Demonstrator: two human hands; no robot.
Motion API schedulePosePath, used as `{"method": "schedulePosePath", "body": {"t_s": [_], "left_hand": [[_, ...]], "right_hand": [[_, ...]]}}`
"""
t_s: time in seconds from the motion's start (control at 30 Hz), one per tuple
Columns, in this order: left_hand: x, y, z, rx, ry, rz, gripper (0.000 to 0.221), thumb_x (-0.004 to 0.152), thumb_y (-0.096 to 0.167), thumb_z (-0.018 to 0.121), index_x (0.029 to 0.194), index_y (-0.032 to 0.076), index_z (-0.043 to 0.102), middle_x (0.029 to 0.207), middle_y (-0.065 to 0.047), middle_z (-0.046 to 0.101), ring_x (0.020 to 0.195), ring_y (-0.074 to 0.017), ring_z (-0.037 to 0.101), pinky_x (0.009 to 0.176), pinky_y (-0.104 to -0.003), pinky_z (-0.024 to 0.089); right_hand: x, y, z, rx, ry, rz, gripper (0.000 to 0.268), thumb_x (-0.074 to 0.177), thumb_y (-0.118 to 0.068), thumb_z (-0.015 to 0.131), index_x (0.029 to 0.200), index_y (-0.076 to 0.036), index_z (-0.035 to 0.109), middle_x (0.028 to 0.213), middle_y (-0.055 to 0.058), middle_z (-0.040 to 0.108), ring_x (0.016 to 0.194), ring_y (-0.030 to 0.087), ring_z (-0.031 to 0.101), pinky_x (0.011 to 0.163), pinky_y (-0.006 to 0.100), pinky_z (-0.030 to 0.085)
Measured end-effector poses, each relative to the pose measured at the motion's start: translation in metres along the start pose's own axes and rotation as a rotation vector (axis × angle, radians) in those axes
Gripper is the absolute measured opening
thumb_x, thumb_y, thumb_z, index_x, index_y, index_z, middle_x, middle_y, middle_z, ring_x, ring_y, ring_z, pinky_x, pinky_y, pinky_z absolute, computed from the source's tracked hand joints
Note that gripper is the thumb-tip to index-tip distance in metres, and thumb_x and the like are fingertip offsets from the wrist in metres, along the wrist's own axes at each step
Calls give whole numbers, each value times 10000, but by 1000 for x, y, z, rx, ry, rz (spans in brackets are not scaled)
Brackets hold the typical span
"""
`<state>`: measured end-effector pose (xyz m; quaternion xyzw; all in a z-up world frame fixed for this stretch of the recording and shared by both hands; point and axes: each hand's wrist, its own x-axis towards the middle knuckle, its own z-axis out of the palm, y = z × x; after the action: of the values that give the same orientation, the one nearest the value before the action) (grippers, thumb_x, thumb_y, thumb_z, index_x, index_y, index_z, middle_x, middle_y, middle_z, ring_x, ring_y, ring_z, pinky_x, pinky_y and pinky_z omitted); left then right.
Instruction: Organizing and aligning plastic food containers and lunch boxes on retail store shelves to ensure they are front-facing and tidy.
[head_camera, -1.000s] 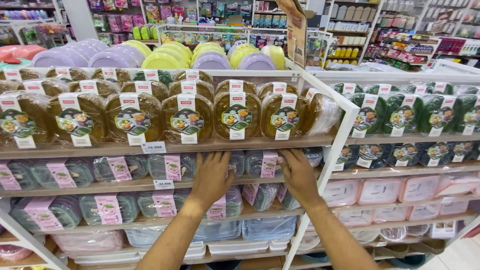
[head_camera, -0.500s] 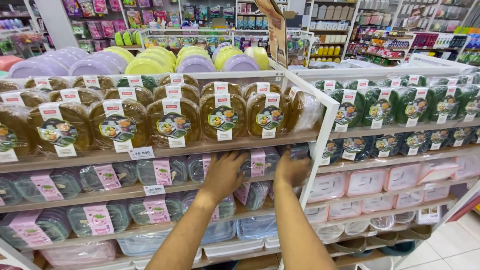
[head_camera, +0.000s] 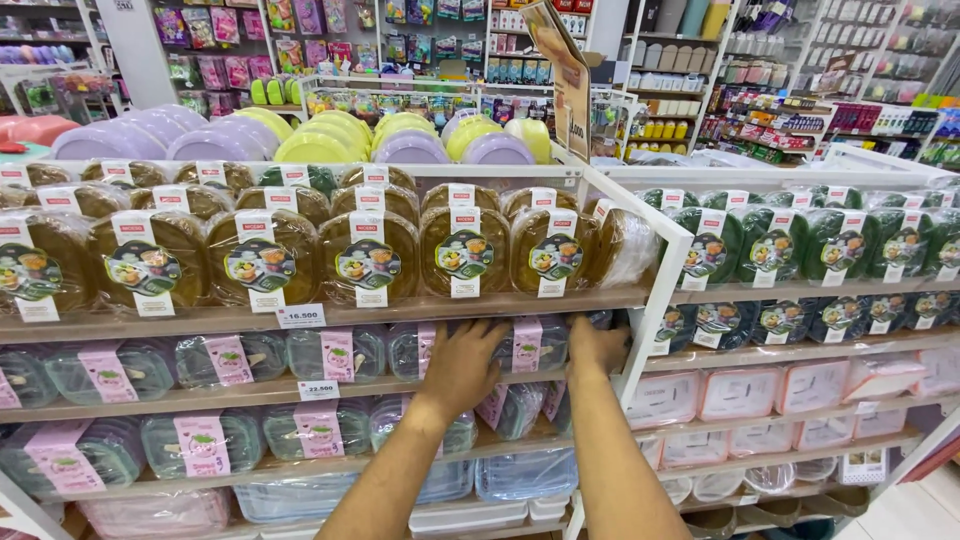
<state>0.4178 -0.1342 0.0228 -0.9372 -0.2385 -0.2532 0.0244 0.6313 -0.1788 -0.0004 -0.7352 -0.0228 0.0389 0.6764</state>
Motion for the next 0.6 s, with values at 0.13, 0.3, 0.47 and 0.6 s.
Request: {"method": "schedulePosePath", "body": {"t_s": [0.13, 0.3, 0.47, 0.6], "left_hand": [[-3, 4, -5, 10, 0, -3, 579, 867, 232, 657, 1435, 248, 548, 1320, -90, 649, 1214, -305, 622, 1031, -580, 348], [-5, 4, 0, 23, 16, 1, 578, 868, 238, 653, 1435, 256, 542, 1319, -94, 649, 1222, -313, 618, 1035, -585, 341], [-3, 2, 0, 13, 29, 0, 574, 868, 230, 654, 1432, 249, 546, 1313, -104, 655, 1232, -320, 613, 1040, -591, 324], [-2, 1, 9, 0, 42, 0, 567, 863, 231, 652, 1420, 255, 551, 1306, -94, 650, 1204, -303, 620, 1036, -579, 330]], "right_hand": [[-5, -10, -6, -20, -24, -16, 579, 800, -209, 692, 1341, -65, 546, 1261, 251, 552, 1244, 471, 574, 1003, 565, 498], [-8, -18, -14, -122, -94, 8, 597, 849, -196, 577, 1409, -26, 459, 1283, 287, 592, 1286, 486, 561, 1054, 587, 442], [5, -20, -12, -227, -116, -55, 582, 826, -190, 602, 1359, 10, 484, 1233, 285, 630, 1254, 490, 584, 1031, 588, 451], [13, -18, -13, -245, -127, -127, 555, 824, -216, 640, 1322, 1, 526, 1199, 275, 648, 1221, 482, 601, 1005, 580, 469]]}}
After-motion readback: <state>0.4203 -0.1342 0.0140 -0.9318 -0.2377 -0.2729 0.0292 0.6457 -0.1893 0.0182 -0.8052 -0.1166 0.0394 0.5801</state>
